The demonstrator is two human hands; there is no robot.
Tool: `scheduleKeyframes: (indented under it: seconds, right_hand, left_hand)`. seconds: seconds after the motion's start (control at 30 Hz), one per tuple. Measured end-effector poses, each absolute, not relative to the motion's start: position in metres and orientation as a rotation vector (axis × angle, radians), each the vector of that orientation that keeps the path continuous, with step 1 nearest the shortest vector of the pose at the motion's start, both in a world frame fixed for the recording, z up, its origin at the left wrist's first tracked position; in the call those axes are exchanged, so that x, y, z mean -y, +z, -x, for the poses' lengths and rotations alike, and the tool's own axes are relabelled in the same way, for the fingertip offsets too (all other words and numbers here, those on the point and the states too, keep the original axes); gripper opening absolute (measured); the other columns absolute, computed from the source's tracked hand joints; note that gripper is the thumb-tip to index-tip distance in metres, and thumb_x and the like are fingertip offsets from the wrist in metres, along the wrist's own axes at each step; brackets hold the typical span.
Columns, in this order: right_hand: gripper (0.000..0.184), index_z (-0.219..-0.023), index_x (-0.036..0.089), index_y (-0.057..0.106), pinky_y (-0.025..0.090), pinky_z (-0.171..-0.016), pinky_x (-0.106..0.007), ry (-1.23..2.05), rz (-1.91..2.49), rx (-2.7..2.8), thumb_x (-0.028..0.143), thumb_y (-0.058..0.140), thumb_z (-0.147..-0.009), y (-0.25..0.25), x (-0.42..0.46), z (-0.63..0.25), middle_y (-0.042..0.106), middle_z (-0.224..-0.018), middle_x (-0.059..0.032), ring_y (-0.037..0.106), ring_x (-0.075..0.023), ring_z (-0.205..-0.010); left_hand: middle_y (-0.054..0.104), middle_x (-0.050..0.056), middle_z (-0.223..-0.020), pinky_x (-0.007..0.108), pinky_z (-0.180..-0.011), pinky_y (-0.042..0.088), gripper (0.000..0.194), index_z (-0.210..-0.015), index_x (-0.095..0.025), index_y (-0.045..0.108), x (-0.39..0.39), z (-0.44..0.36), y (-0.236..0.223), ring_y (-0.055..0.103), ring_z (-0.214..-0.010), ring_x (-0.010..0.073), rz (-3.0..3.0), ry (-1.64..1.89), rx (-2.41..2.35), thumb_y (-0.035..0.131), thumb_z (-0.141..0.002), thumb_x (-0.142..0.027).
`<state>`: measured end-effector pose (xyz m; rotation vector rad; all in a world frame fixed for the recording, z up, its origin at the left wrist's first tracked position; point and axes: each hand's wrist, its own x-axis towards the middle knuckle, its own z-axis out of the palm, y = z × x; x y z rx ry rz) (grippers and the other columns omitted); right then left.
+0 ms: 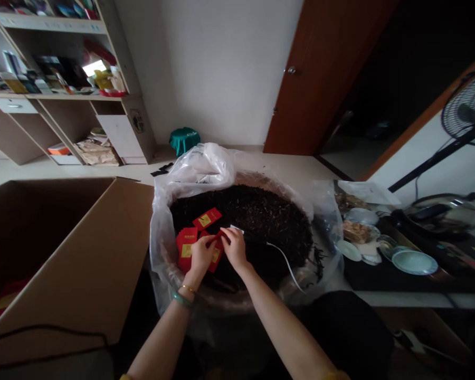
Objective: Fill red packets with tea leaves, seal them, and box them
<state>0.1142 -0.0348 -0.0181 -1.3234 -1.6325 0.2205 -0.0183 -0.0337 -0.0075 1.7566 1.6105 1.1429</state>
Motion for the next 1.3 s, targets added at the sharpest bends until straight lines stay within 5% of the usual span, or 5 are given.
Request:
scheduleKeyframes:
  seconds: [0.27, 0.67, 0.83, 0.97, 1.3]
  right_hand:
    - [0.030, -0.113, 0.022, 0.064, 0.048, -0.087, -0.037, 0.165, 1.244, 1.619, 0.017, 0.046, -0.089, -0.010, 0.042, -0.106, 0.063, -0.095, -0.0086, 0.058, -0.0207, -0.092]
    - [0.018, -0.073, 0.019, 0.061, 0.049, -0.065, -0.028, 0.552, 1.420, 1.395, 0.034, 0.071, -0.071, -0.015, 0.032, -0.120, 0.063, -0.071, -0.0018, 0.059, -0.0160, -0.065]
    - [0.023, -0.056, 0.020, 0.057, 0.047, -0.060, -0.027, 0.357, 1.474, 1.568, 0.030, 0.071, -0.071, -0.015, 0.040, -0.126, 0.055, -0.061, -0.0007, 0.054, -0.0147, -0.058]
    - [0.021, -0.059, 0.020, 0.054, 0.049, -0.068, -0.029, 0.156, 1.363, 1.592, 0.023, 0.062, -0.078, -0.006, 0.051, -0.134, 0.055, -0.068, -0.0030, 0.055, -0.0170, -0.069]
    - [0.012, -0.069, 0.021, 0.063, 0.049, -0.070, -0.029, 0.164, 1.293, 1.739, 0.024, 0.061, -0.080, 0.001, 0.066, -0.141, 0.060, -0.077, -0.0052, 0.058, -0.0174, -0.075]
  left_hand:
    - [0.074, 0.003, -0.076, 0.025, -0.064, 0.053, 0.013, -0.082, -0.017, 0.073, 0.032, 0.020, 0.000, 0.067, -0.066, 0.0162, -1.492, 1.283, -1.580, 0.066, -0.071, -0.020]
    - [0.075, 0.002, -0.084, 0.028, -0.071, 0.054, 0.018, -0.089, -0.020, 0.072, 0.038, 0.020, 0.000, 0.069, -0.074, 0.0173, -1.635, 1.242, -1.481, 0.065, -0.074, -0.022]
    - [0.074, 0.004, -0.087, 0.029, -0.074, 0.054, 0.015, -0.090, -0.021, 0.072, 0.037, 0.021, 0.000, 0.068, -0.078, 0.0179, -1.877, 1.198, -1.511, 0.063, -0.078, -0.022]
    - [0.073, 0.006, -0.092, 0.035, -0.082, 0.052, 0.019, -0.097, -0.020, 0.071, 0.039, 0.018, -0.001, 0.067, -0.086, 0.0213, -2.181, 1.101, -1.509, 0.064, -0.079, -0.022]
    - [0.074, 0.006, -0.089, 0.027, -0.070, 0.051, 0.021, -0.096, -0.020, 0.071, 0.037, 0.021, -0.011, 0.069, -0.078, 0.0190, -2.221, 0.944, -1.531, 0.052, -0.087, -0.023]
